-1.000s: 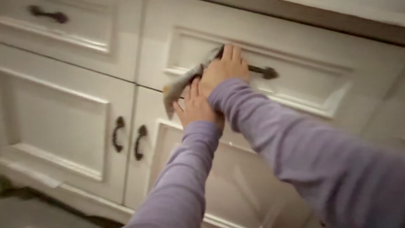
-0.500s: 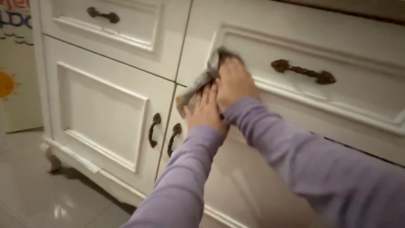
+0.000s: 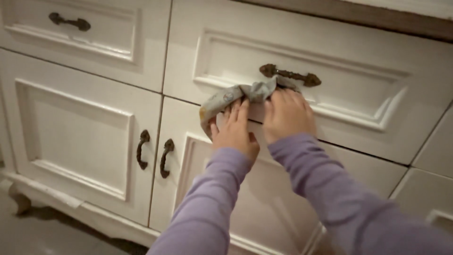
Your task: Wipe the surface, bottom edge, and handles of a white wooden cabinet with a grey cloth.
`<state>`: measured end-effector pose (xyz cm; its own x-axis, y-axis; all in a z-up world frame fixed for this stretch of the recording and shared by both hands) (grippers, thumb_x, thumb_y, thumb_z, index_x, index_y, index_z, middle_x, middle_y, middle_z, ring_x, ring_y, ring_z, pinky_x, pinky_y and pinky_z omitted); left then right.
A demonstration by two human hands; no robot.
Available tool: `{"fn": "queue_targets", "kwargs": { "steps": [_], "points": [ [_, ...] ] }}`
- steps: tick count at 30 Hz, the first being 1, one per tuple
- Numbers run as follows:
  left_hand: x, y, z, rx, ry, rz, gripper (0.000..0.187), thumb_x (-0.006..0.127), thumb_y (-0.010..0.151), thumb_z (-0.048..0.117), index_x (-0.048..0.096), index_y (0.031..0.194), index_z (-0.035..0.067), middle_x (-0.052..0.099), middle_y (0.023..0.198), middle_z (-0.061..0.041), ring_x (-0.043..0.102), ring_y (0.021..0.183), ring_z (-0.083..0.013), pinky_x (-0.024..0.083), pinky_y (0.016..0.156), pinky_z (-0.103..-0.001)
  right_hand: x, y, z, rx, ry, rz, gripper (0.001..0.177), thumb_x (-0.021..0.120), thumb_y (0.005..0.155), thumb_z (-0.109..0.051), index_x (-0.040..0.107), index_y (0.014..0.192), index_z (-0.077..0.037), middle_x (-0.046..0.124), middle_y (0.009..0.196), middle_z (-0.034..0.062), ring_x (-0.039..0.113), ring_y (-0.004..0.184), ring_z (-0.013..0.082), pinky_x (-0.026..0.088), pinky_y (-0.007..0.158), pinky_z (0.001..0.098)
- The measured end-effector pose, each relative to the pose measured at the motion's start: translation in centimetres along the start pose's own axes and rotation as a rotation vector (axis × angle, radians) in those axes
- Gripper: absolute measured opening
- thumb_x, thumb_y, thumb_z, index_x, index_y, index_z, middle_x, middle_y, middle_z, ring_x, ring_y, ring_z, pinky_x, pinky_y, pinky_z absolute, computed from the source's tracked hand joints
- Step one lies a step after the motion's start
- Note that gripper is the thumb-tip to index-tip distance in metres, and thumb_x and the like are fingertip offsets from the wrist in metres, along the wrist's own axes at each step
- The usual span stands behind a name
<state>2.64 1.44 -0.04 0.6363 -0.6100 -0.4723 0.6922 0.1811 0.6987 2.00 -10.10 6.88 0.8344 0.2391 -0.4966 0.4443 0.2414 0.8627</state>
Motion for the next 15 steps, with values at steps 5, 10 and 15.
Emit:
{"fn": "queue_targets", "kwargs": {
  "steps": [5,10,15],
  "points": [
    [-0.4,1.4,-1.8,-0.058,0.022,0.016,0.083,0.066,0.085,0.021,0.025,0.157,0.021,0.023,0.167,0.0,0.019,0.154,-0.0228,0.014,0.12,-0.064,2.9,1.8,-3.5,-0.168,-0.016,0.019,0.039,0.045,0.102,-0.033,0.067,0.118,-0.004,0.065,0.131,0.0173,0.049,0.135,0.0348,0.028,0.118,0.0502],
    [-2.2,2.5,-4.3,-0.152,0.038,-0.018,0.091,0.071,0.086,0.033,0.017,0.158,0.021,0.018,0.167,0.0,0.015,0.154,-0.0222,0.016,0.119,-0.063,6.0,6.5,-7.8,-0.189,-0.039,-0.145,0.05,0.036,0.105,-0.039,0.063,0.127,-0.002,0.062,0.136,0.0153,0.041,0.139,0.0364,0.022,0.12,0.0486],
    [-2.5,2.5,-5.0,-0.157,0.086,-0.006,0.095,0.069,0.083,0.02,0.014,0.16,0.023,0.016,0.169,0.002,0.016,0.154,-0.022,0.017,0.119,-0.063,4.6,6.9,-8.3,-0.148,-0.108,-0.237,0.049,0.036,0.107,-0.037,0.065,0.13,-0.005,0.059,0.142,0.0145,0.039,0.144,0.0312,0.021,0.124,0.0461]
  ]
}}
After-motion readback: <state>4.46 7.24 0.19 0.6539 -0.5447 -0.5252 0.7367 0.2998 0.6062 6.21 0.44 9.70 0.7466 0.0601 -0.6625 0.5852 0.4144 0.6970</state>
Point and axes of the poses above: each hand's wrist, its own y-axis towards the middle knuckle, its own x-axis out of the palm, z = x × y, the point moved 5 cm from there along y, towards the middle knuckle
